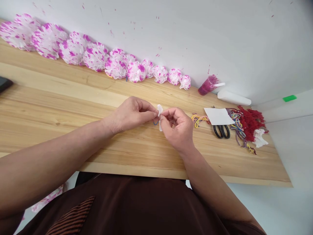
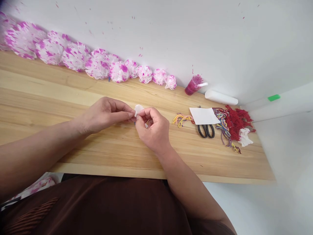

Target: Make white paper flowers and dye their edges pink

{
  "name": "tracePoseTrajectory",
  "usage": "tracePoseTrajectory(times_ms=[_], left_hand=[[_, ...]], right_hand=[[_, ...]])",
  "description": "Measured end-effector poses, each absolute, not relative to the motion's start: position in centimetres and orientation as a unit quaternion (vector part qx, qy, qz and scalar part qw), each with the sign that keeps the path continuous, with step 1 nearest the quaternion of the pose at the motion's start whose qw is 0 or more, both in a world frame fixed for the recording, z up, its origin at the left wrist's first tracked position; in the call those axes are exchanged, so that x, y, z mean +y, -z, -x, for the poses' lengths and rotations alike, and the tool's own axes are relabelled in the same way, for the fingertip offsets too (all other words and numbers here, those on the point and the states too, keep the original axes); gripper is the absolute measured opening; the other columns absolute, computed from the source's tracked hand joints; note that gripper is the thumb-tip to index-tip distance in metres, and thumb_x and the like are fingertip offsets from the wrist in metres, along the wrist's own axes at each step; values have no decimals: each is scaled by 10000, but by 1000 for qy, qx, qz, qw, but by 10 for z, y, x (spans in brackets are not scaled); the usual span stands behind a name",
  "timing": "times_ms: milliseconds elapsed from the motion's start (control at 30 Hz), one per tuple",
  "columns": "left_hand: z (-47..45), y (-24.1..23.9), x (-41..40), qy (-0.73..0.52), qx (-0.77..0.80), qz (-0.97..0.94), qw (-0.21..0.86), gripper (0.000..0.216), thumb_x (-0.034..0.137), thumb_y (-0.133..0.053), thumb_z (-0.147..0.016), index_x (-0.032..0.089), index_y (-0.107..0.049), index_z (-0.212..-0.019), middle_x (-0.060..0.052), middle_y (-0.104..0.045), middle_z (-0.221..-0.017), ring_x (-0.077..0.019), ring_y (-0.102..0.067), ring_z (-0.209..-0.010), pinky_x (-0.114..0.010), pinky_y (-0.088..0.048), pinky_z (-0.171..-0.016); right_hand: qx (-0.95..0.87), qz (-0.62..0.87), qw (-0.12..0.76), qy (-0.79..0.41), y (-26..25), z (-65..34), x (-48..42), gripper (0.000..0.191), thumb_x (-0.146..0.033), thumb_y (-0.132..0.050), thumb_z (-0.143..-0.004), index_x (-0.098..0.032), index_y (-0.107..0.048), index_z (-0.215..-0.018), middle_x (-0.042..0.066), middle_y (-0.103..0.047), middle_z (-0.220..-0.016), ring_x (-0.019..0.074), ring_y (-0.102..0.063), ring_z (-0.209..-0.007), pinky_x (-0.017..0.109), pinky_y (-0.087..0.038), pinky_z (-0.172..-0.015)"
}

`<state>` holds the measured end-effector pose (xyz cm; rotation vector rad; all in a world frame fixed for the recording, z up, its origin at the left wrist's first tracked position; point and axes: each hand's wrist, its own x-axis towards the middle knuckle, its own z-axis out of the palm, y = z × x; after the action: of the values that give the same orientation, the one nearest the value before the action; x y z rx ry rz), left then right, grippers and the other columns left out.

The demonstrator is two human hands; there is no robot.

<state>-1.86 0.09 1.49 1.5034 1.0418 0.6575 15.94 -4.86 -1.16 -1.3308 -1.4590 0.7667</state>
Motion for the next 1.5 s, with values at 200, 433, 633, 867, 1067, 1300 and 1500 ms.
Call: tracePoseTrajectory(times_ms=[200, 433, 633, 867, 1067, 1300, 1500], left_hand=[[20, -13, 1, -284, 443, -643, 556, 173, 347, -704, -766, 217, -816, -746, -35, -808, -808, -216, -733, -794, -282, -536, -678], [18, -15, 1, -279, 452, -634, 562, 162, 347, -718, -757, 215, -807, -726, -34, -805, -792, -215, -729, -791, -282, -532, -668], [19, -15, 2, -274, 448, -630, 573, 141, 324, -725, -760, 219, -801, -707, -22, -799, -777, -172, -696, -733, -254, -510, -647], [20, -14, 3, -263, 455, -627, 575, 147, 347, -733, -757, 217, -799, -734, -16, -788, -763, -172, -692, -725, -253, -512, -636], [21, -12, 3, -261, 458, -621, 579, 192, 392, -745, -763, 210, -804, -768, -40, -788, -773, -192, -707, -723, -272, -530, -625], [21, -11, 4, -278, 439, -630, 577, 177, 365, -716, -808, 221, -804, -759, -37, -801, -811, -183, -711, -739, -268, -525, -648], [19, -13, 2, -282, 441, -641, 561, 224, 392, -719, -821, 185, -786, -765, -46, -796, -815, -174, -694, -731, -260, -513, -649]], right_hand=[[-595, 547, 487, -333, 13, -159, -49, 49, -243, -694, -854, -216, -656, -839, 0, -696, -722, 118, -579, -574, 271, -460, -542], [-590, 556, 484, -330, 15, -159, -48, 24, -210, -685, -833, -221, -664, -830, -4, -698, -718, 122, -587, -575, 275, -463, -540], [-595, 554, 477, -334, 14, -159, -51, 26, -215, -686, -840, -223, -661, -837, -5, -694, -722, 122, -592, -584, 278, -479, -557], [-576, 536, 485, -382, 10, -159, -50, 48, -228, -692, -827, -217, -646, -823, -16, -673, -696, 112, -579, -577, 266, -480, -555], [-523, 520, 494, -460, 4, -160, -45, 123, -286, -704, -788, -216, -603, -783, -35, -643, -625, 105, -573, -528, 253, -488, -511], [-521, 517, 491, -470, 2, -163, -44, 111, -299, -686, -813, -225, -605, -794, -40, -630, -616, 105, -564, -533, 254, -489, -514], [-589, 524, 493, -369, 7, -161, -51, 146, -299, -737, -849, -221, -641, -927, 17, -719, -801, 142, -635, -685, 288, -508, -610]])
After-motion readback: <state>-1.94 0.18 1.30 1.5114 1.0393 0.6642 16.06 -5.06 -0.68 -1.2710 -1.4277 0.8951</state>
